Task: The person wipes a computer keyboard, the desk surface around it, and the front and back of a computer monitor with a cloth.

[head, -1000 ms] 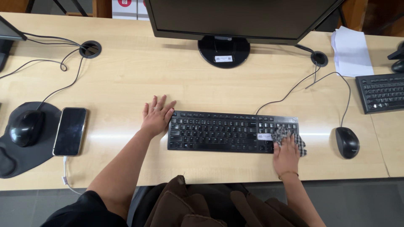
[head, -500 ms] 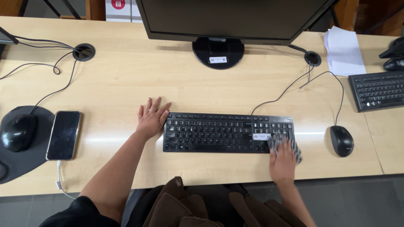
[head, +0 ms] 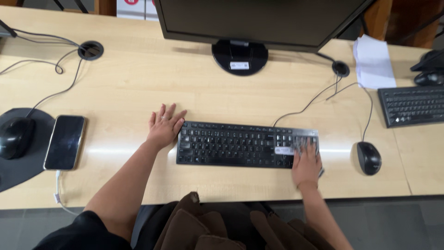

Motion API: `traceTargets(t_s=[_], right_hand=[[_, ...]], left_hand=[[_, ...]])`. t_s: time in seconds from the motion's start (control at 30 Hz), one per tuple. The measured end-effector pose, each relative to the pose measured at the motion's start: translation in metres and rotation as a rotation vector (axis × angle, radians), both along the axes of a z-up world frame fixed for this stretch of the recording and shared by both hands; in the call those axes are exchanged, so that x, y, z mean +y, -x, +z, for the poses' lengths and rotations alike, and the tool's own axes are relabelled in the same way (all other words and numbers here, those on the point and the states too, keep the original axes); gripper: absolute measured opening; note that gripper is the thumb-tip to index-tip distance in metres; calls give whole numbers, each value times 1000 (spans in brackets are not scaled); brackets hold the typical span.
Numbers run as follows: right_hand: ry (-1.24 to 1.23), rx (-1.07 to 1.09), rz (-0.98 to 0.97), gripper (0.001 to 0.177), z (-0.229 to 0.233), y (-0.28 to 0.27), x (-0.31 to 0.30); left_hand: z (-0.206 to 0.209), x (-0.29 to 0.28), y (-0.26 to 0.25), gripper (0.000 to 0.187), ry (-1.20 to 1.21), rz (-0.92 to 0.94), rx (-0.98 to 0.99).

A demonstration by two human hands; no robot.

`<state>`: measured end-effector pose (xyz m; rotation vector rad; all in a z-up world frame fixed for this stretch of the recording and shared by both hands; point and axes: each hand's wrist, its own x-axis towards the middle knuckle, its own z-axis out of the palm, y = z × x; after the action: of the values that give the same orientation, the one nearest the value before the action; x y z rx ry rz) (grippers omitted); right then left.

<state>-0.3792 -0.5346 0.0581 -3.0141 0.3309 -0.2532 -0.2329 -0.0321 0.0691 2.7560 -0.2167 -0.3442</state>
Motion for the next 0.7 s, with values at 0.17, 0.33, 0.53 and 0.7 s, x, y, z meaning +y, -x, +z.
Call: traceTargets(t_s=[0.17,0.33,0.53,0.7], right_hand=[[-54,-17,-84,60,4,35,74],[-272,91,404,56,24,15,158],[19,100,266,70,51,-9,80],[-366,-329,-318,49,67,-32,3]], left_hand=[[2,-1,0,52,6,1,-4],[4,-1,2,52,1,2,9],[8,-1,0,52,-8,-1,41],[8,-2,1,52,2,-2,39]])
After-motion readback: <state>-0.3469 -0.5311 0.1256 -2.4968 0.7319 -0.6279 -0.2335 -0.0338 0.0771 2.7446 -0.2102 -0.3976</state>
